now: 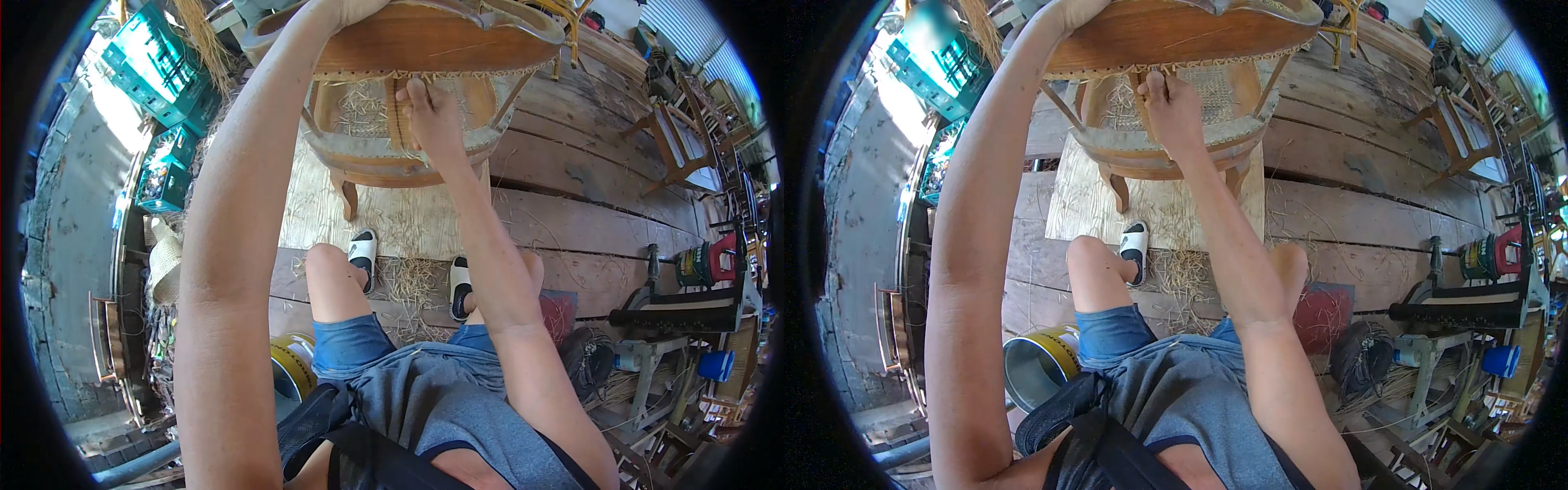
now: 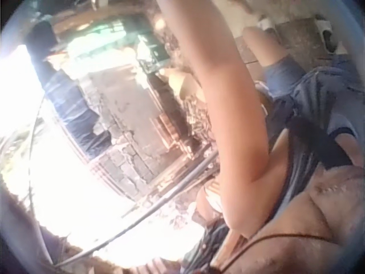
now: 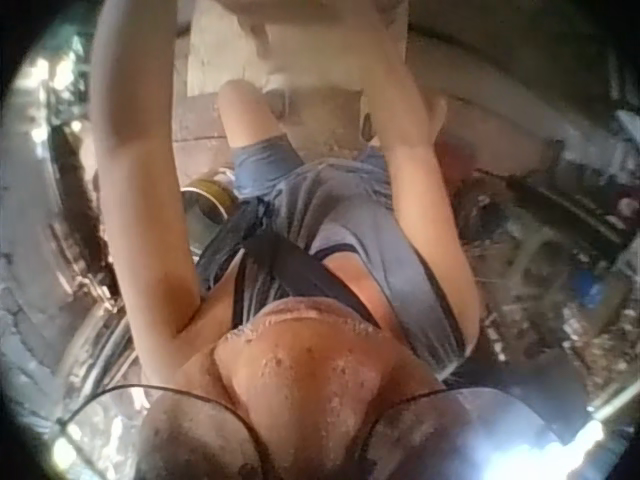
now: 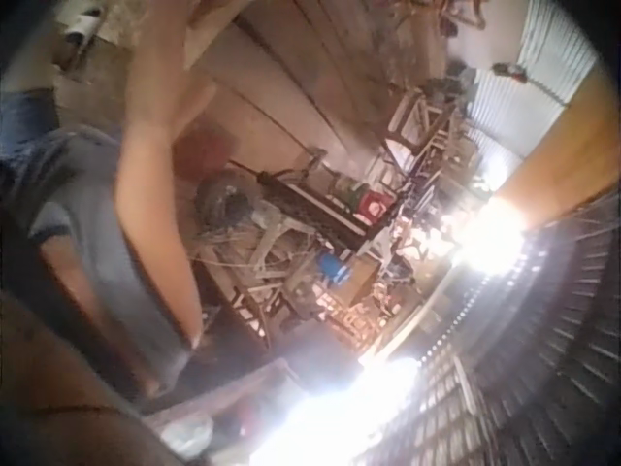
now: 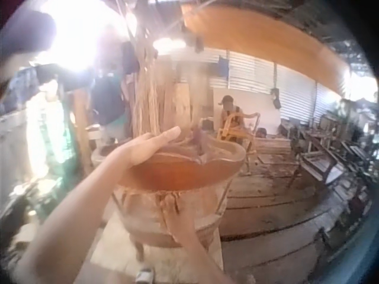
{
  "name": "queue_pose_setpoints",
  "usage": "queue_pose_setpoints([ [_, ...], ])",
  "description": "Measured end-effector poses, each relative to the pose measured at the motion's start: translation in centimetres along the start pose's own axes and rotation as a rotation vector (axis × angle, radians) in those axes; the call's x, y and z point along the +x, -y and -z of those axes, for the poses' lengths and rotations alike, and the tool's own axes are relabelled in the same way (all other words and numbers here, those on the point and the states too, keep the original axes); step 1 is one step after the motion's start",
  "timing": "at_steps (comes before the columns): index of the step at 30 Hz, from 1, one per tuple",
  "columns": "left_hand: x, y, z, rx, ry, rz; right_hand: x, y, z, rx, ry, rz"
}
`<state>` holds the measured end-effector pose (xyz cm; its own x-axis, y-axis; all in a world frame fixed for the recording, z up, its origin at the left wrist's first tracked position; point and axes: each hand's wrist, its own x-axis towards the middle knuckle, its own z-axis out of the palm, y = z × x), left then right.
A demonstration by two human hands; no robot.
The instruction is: Repairing and re-weaving the cane seat and frame of a decorative wooden chair using natural fibers.
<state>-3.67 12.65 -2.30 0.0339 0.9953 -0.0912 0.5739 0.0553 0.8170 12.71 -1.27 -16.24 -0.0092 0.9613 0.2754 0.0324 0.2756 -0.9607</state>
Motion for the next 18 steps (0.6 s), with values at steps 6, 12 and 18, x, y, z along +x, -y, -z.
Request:
queue_pose_setpoints([
  [6, -10.1, -5.7, -2.5, 0.258, -0.108, -0.315, 0.8, -0.7, 1.2, 0.008, -0.102, 0.010],
  [12, -10.7, -6.5, -2.7, 0.301, -0.038, -0.246, -6.6, 1.6, 1.3, -0.104, -0.023, 0.321],
  [18, -9.8, -5.1, -2.8, -0.036, 0.076, -0.667, -11.9, -2.3, 4.6, -0.632, 0.297, 0.270],
])
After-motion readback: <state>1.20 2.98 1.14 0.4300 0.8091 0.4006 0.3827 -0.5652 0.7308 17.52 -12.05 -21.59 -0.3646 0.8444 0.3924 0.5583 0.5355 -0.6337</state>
